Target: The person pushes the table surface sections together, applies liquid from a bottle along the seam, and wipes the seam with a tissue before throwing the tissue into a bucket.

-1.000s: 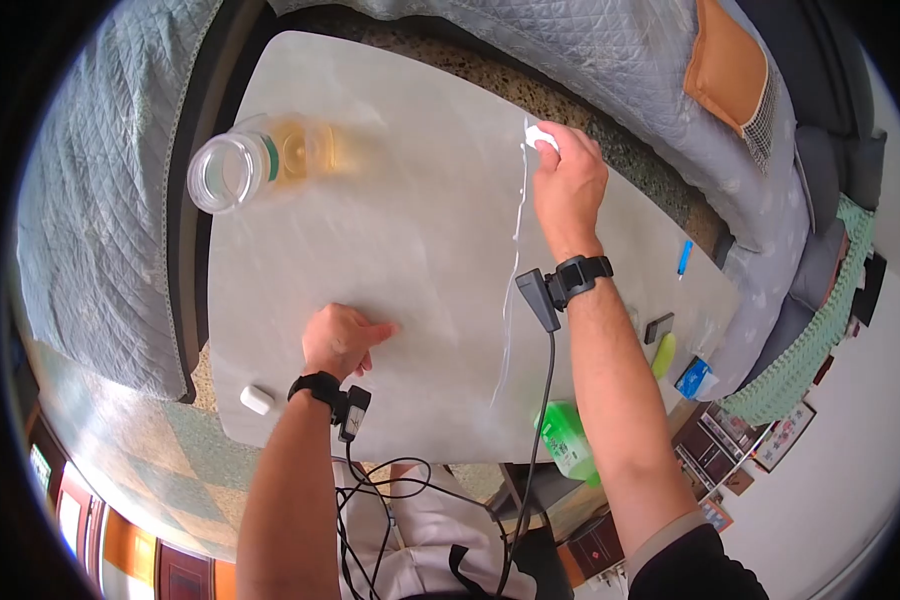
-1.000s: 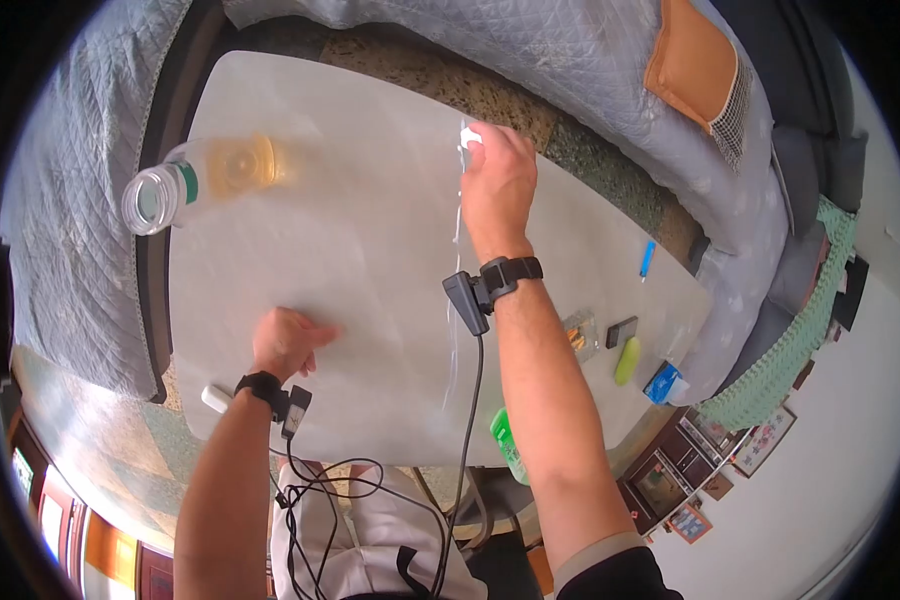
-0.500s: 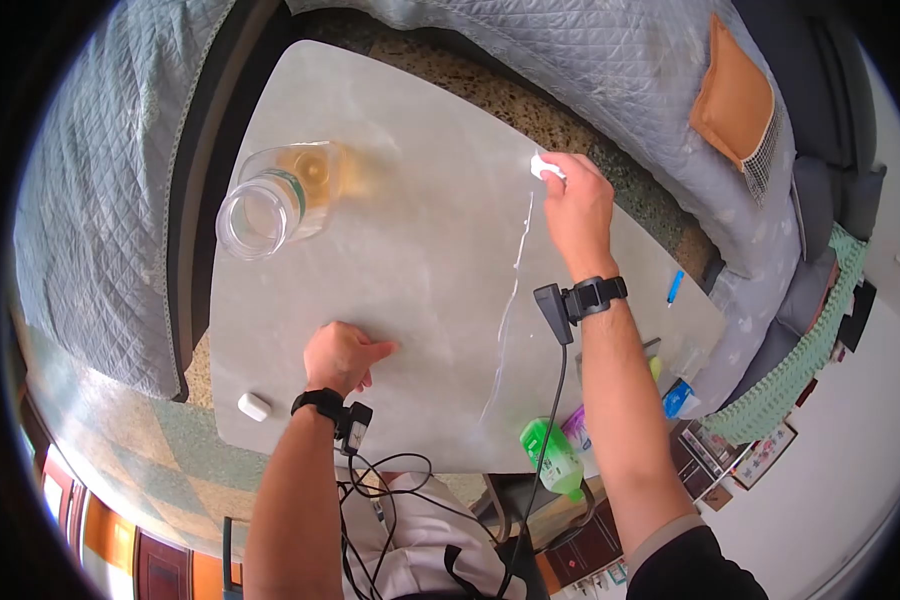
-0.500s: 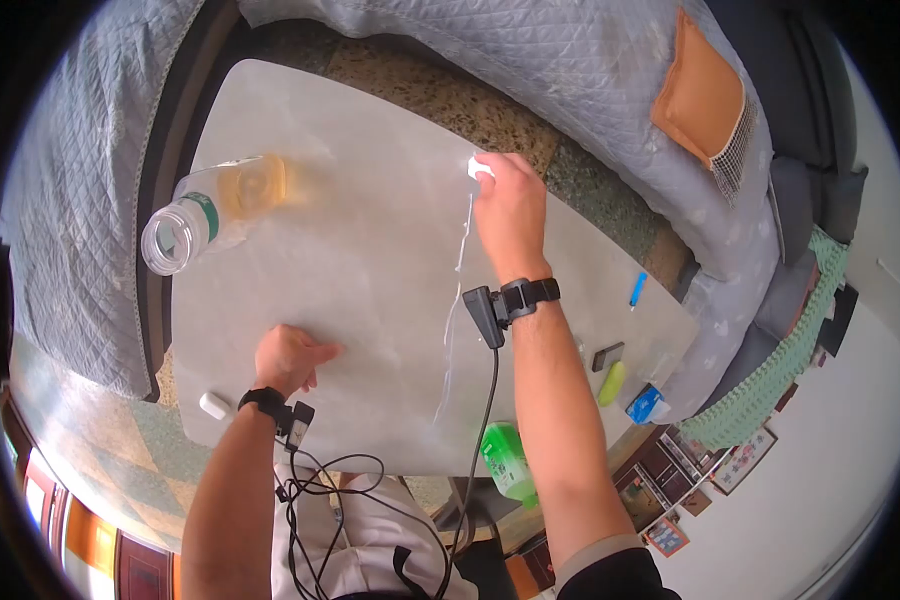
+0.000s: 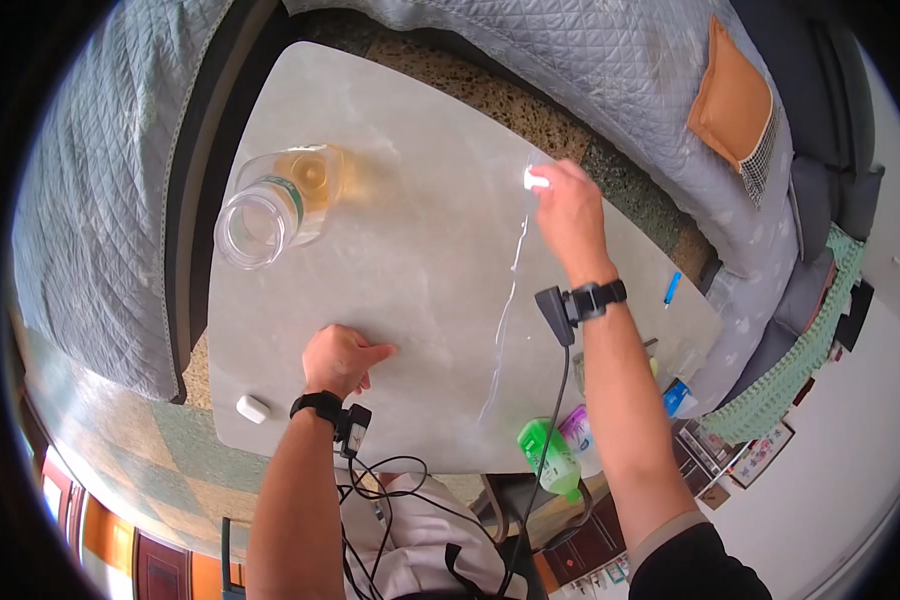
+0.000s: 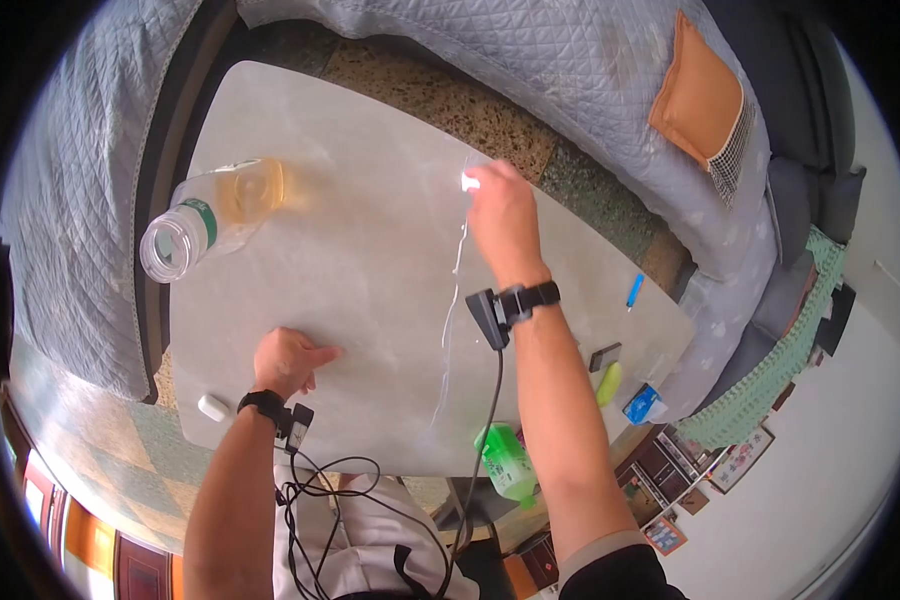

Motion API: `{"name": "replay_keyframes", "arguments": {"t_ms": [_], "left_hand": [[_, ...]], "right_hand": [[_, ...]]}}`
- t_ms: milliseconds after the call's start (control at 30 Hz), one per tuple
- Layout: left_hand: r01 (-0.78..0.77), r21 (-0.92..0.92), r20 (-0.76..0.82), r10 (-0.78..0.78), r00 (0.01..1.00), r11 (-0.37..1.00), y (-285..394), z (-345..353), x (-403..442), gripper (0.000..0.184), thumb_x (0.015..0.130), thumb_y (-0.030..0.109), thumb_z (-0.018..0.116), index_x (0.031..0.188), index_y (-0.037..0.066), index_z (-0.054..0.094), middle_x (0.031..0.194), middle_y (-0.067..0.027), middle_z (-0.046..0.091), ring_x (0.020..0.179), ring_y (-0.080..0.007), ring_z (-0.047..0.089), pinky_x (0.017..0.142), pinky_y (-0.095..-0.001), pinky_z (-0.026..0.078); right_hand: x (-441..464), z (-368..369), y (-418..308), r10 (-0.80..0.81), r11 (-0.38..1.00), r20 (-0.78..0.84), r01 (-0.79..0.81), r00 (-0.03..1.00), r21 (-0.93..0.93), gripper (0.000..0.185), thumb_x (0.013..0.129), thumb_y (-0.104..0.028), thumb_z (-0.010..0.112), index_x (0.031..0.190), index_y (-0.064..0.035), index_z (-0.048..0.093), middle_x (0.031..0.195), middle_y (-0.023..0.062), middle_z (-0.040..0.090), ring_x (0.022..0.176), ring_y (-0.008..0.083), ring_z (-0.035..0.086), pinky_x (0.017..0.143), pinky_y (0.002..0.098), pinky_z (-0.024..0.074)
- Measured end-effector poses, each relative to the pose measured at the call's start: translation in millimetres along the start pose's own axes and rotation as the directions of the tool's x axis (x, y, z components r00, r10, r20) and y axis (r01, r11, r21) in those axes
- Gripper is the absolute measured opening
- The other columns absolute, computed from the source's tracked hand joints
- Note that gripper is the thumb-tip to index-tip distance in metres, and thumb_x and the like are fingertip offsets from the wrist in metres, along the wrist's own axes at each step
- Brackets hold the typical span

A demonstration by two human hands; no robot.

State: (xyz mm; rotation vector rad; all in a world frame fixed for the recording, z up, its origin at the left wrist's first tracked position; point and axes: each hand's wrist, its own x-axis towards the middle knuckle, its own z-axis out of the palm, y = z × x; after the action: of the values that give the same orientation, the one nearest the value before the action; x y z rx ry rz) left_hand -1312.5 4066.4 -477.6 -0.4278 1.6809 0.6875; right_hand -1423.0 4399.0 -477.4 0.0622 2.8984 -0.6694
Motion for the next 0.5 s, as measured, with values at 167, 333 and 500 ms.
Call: {"name": "replay_keyframes", "arguments": {"t_ms": [167,333,500], "left_hand": [[0.02,0.029,0.013,-0.02,1.0,0.999,4.5,-1.8,-1.3,0.044,0.089,0.039,0.082,0.061,0.006,0.074,0.055,-0.0042,0.068,0.047,-0.0148,0.067,0.055,-0.0293,0.055],[0.018,0.034,0.005,-0.018,1.0,0.999,1.2,2.0,-0.6,0.043,0.089,0.039,0.081,0.062,0.006,0.074,0.055,-0.004,0.068,0.048,-0.0148,0.067,0.054,-0.0293,0.056],[0.011,-0.032,0.001,-0.011,1.0,0.999,0.1,2.8,1.7,0.043,0.084,0.038,0.085,0.066,0.001,0.072,0.056,-0.0081,0.068,0.045,-0.0161,0.065,0.05,-0.031,0.055]], "right_hand": [[-21.0,-14.4,-5.0,0.074,0.997,0.104,-0.073,0.992,-0.01,0.021,0.087,0.005,0.069,0.106,-0.0008,0.075,0.105,0.0197,0.072,0.099,0.0415,0.068,0.086,0.0486,0.0552],[-9.9,-6.9,-2.7,0.024,0.996,-0.051,-0.019,0.998,0.092,0.022,0.085,0.004,0.07,0.106,-0.0016,0.075,0.105,0.0206,0.071,0.099,0.0415,0.068,0.086,0.0489,0.0554],[-72.2,-8.1,-10.7,0.124,0.992,0.228,-0.126,0.966,-0.006,0.018,0.084,0.004,0.07,0.1,-0.0007,0.074,0.099,0.02,0.068,0.098,0.0432,0.066,0.084,0.051,0.0545]]}}
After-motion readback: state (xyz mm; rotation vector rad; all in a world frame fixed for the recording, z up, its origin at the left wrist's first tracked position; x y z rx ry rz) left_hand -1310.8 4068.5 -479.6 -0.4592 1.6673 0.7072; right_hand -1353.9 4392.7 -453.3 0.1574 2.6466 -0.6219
